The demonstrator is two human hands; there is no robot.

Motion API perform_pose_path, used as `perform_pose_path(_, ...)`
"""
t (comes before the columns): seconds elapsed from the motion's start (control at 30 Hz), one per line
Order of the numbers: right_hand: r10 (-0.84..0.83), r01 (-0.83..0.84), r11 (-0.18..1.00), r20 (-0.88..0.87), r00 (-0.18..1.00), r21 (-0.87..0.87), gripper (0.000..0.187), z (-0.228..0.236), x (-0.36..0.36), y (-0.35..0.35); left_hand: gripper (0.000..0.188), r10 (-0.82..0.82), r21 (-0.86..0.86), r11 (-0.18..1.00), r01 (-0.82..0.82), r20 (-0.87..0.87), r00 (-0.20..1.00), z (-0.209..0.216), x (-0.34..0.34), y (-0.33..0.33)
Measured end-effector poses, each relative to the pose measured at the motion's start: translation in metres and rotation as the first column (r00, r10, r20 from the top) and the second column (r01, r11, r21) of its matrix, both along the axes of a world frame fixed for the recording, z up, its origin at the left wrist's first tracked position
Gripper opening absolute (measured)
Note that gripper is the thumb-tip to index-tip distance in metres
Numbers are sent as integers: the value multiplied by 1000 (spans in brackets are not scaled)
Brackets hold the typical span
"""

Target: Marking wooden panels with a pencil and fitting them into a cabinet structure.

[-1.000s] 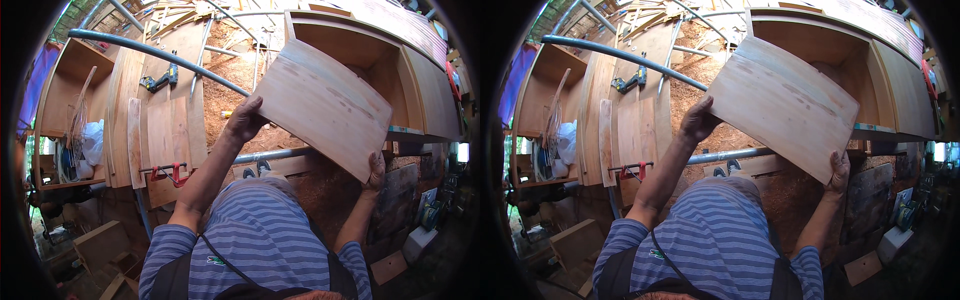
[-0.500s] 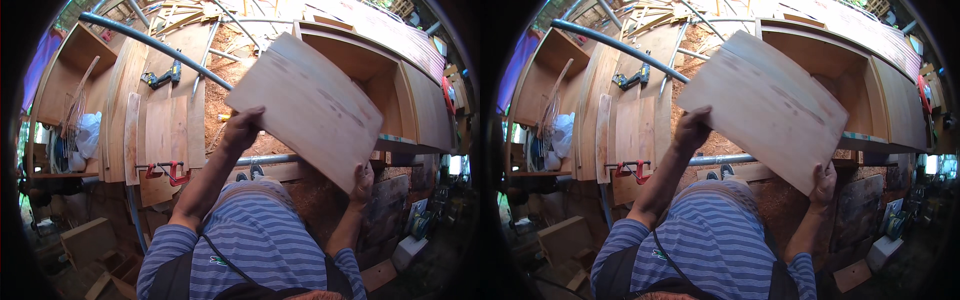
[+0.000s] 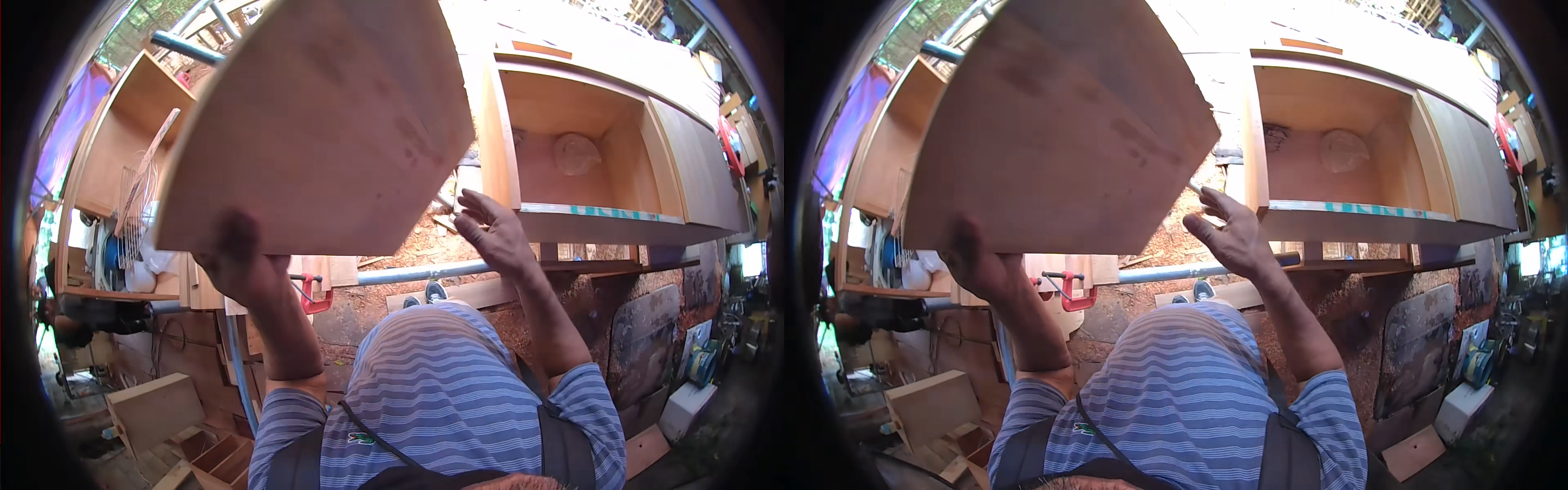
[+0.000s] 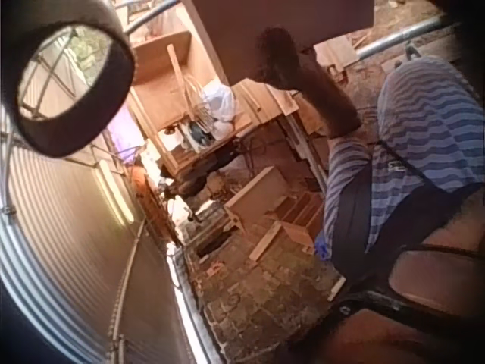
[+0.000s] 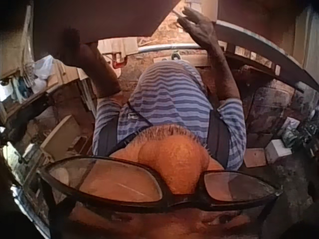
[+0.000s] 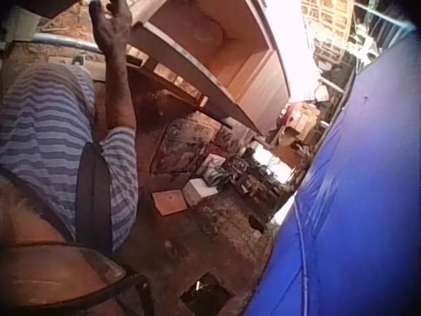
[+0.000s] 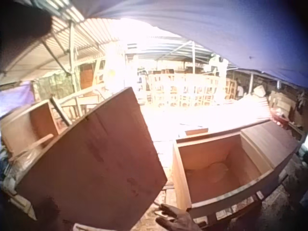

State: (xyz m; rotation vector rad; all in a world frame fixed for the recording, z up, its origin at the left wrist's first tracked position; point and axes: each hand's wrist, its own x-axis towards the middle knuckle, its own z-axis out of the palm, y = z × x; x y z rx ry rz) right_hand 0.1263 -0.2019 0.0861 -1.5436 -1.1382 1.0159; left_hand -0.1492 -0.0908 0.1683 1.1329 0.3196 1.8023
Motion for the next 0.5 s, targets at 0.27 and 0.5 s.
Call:
perform_pose_path(0.27, 146, -15, 985, -800, 582, 170, 82, 89, -33, 26, 46, 340, 621, 750, 227, -657, 673, -11, 71, -16)
perform_pose_path(0.5, -134, 73, 991, -881, 454, -113, 45, 58, -10, 20, 49, 285, 536, 740, 407, -798, 531, -42, 86, -25)
